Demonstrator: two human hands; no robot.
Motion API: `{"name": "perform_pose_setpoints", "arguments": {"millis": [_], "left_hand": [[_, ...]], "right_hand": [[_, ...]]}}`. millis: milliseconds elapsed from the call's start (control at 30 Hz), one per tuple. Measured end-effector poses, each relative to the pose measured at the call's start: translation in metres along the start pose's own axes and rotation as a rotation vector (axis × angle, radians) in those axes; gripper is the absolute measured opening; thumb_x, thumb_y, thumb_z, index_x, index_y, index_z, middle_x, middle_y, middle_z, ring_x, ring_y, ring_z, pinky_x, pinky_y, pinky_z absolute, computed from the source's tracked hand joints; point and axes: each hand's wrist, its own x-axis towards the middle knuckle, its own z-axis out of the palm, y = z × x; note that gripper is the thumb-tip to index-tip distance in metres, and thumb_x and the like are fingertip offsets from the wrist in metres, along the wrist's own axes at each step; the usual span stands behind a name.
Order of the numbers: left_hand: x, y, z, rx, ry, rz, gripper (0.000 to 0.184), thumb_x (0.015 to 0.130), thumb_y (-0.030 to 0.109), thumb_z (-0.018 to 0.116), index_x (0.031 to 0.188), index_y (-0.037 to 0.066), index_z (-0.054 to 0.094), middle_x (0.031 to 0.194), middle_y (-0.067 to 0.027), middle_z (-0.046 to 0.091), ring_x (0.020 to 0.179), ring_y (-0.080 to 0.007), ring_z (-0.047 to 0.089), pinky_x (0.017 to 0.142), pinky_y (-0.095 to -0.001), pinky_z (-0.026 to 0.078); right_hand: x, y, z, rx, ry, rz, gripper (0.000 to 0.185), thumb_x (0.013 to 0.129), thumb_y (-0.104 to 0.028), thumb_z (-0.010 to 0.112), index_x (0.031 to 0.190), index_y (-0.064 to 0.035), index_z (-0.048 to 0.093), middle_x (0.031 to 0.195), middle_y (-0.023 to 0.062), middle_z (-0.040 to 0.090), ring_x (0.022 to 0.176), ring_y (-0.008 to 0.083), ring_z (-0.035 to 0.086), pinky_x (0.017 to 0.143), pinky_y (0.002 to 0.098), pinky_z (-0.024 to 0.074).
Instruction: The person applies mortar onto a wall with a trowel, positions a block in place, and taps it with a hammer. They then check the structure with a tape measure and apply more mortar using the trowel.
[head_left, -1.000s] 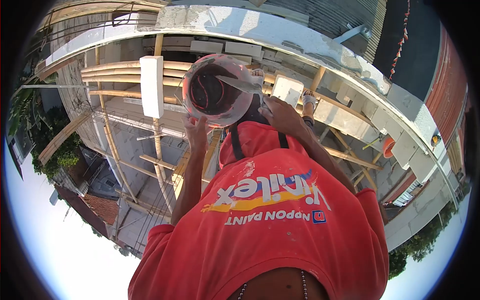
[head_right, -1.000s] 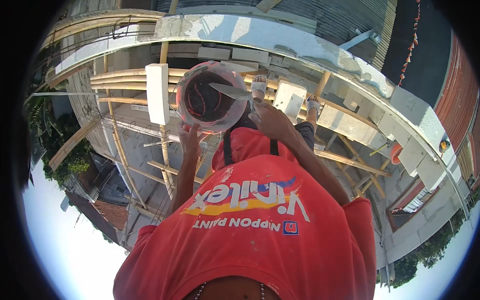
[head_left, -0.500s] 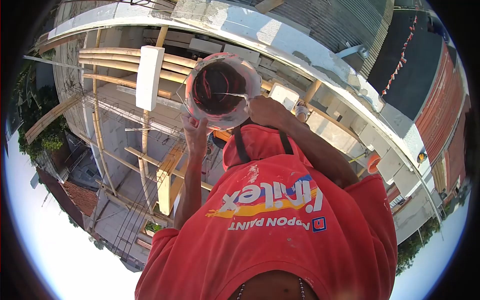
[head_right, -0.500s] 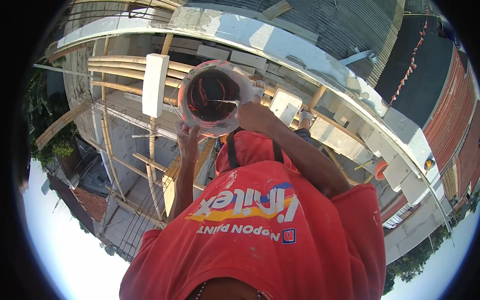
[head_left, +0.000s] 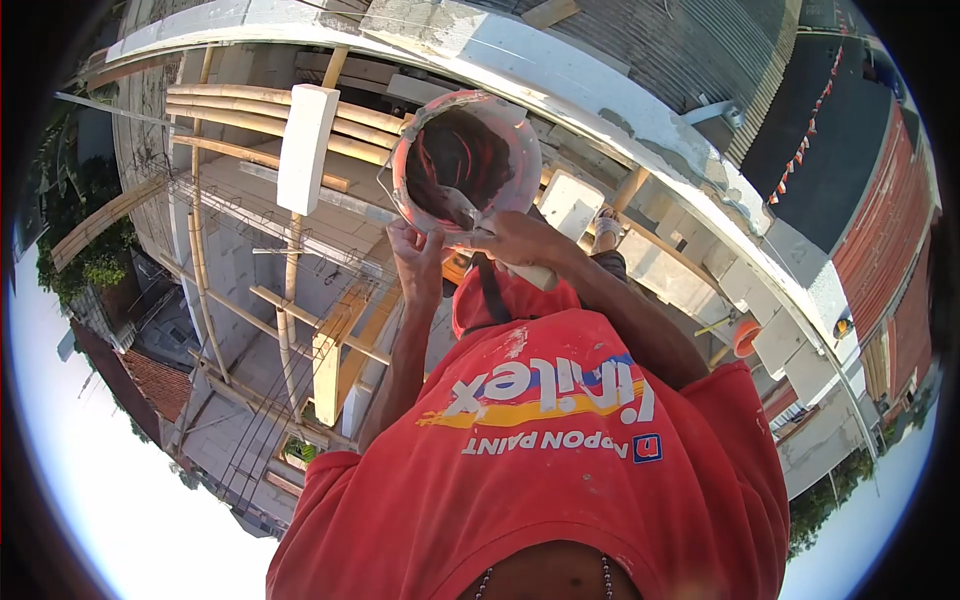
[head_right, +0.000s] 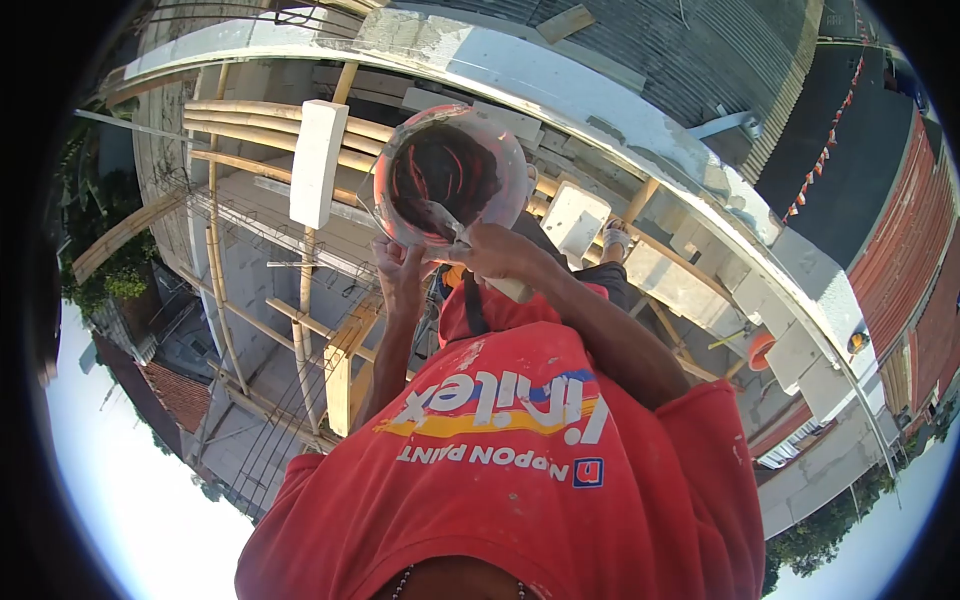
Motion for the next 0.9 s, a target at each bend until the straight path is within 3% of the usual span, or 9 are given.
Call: {"name": "perform_pose_setpoints", "arguments": {"millis": [167, 267, 300, 433, 533, 667, 767, 867, 900], "left_hand": [[0.011, -0.005, -0.006, -0.120, 0.054, -0.027, 0.045, 0.090, 0.007, 0.067, 0.120, 0.002, 0.034, 0.118, -0.0145, 0.055, 0.105, -0.0224, 0.062, 0.082, -0.0373, 0.062], [0.023, -0.004, -0.018, -0.184, 0.059, -0.094, 0.051, 0.089, 0.010, 0.070, 0.124, 0.003, 0.033, 0.124, -0.0151, 0.052, 0.109, -0.0260, 0.062, 0.086, -0.0464, 0.062], [0.027, -0.007, -0.027, -0.208, 0.060, -0.124, 0.053, 0.088, 0.010, 0.071, 0.125, 0.003, 0.033, 0.126, -0.0151, 0.051, 0.110, -0.0272, 0.061, 0.087, -0.0496, 0.061], [0.035, -0.014, -0.049, -0.194, 0.060, -0.163, 0.061, 0.087, 0.013, 0.073, 0.131, 0.005, 0.032, 0.130, -0.0146, 0.049, 0.114, -0.0300, 0.060, 0.090, -0.0565, 0.059], [0.043, -0.021, -0.064, -0.155, 0.067, -0.190, 0.063, 0.086, 0.014, 0.075, 0.132, 0.005, 0.032, 0.130, -0.0141, 0.049, 0.115, -0.0306, 0.059, 0.091, -0.0566, 0.059], [0.044, -0.022, -0.072, -0.070, 0.097, -0.209, 0.065, 0.085, 0.013, 0.075, 0.134, 0.008, 0.033, 0.131, -0.0141, 0.049, 0.115, -0.0306, 0.059, 0.092, -0.0570, 0.059], [0.045, -0.017, -0.073, -0.059, 0.076, -0.236, 0.065, 0.085, 0.011, 0.074, 0.135, 0.009, 0.033, 0.129, -0.0138, 0.051, 0.115, -0.0313, 0.059, 0.091, -0.0578, 0.059], [0.048, -0.019, -0.074, -0.106, 0.067, -0.244, 0.064, 0.085, 0.010, 0.072, 0.136, 0.010, 0.033, 0.125, -0.0128, 0.054, 0.111, -0.0304, 0.062, 0.089, -0.0582, 0.060], [0.046, -0.016, -0.071, -0.085, 0.070, -0.241, 0.060, 0.085, 0.010, 0.072, 0.132, 0.010, 0.035, 0.124, -0.0129, 0.054, 0.109, -0.0302, 0.063, 0.090, -0.0577, 0.059]], "right_hand": [[-0.027, 0.038, -0.010, 0.695, -0.074, 0.005, 0.047, 0.100, -0.049, 0.062, 0.098, -0.0030, 0.068, 0.070, 0.0012, 0.063, 0.061, 0.0096, 0.063, 0.056, 0.0268, 0.0509], [-0.039, 0.074, -0.005, 0.985, -0.061, -0.095, 0.043, 0.102, -0.047, 0.059, 0.105, -0.0043, 0.067, 0.079, 0.0014, 0.064, 0.062, 0.0095, 0.060, 0.057, 0.0250, 0.0506], [-0.048, 0.082, -0.005, 1.096, -0.094, -0.168, 0.042, 0.104, -0.042, 0.058, 0.118, -0.0030, 0.063, 0.089, 0.0016, 0.064, 0.067, 0.0086, 0.060, 0.059, 0.0242, 0.0501], [-0.073, 0.117, 0.009, 1.160, 0.272, -0.265, 0.048, 0.104, -0.037, 0.059, 0.135, -0.0006, 0.054, 0.094, 0.0021, 0.062, 0.075, 0.0091, 0.059, 0.065, 0.0240, 0.0495], [-0.083, 0.150, 0.021, 1.007, 0.701, -0.257, 0.043, 0.104, -0.031, 0.059, 0.135, -0.0004, 0.054, 0.094, 0.0022, 0.061, 0.078, 0.0099, 0.059, 0.070, 0.0248, 0.0490], [-0.090, 0.196, 0.027, 1.030, 1.036, -0.219, 0.046, 0.102, -0.028, 0.062, 0.136, 0.0016, 0.052, 0.096, 0.0029, 0.060, 0.082, 0.0099, 0.056, 0.076, 0.0247, 0.0465], [-0.087, 0.219, 0.028, 0.984, 1.178, -0.157, 0.047, 0.100, -0.028, 0.065, 0.134, 0.0019, 0.053, 0.092, 0.0022, 0.060, 0.082, 0.0095, 0.056, 0.075, 0.0251, 0.0468], [-0.068, 0.236, 0.027, 0.806, 1.256, -0.029, 0.037, 0.098, -0.024, 0.066, 0.127, -0.0022, 0.061, 0.105, 0.0040, 0.065, 0.090, 0.0115, 0.060, 0.083, 0.0282, 0.0493], [-0.056, 0.231, 0.027, 0.776, 1.315, -0.078, 0.034, 0.096, -0.021, 0.068, 0.123, -0.0016, 0.062, 0.101, 0.0067, 0.065, 0.090, 0.0176, 0.063, 0.084, 0.0322, 0.0500]]}}
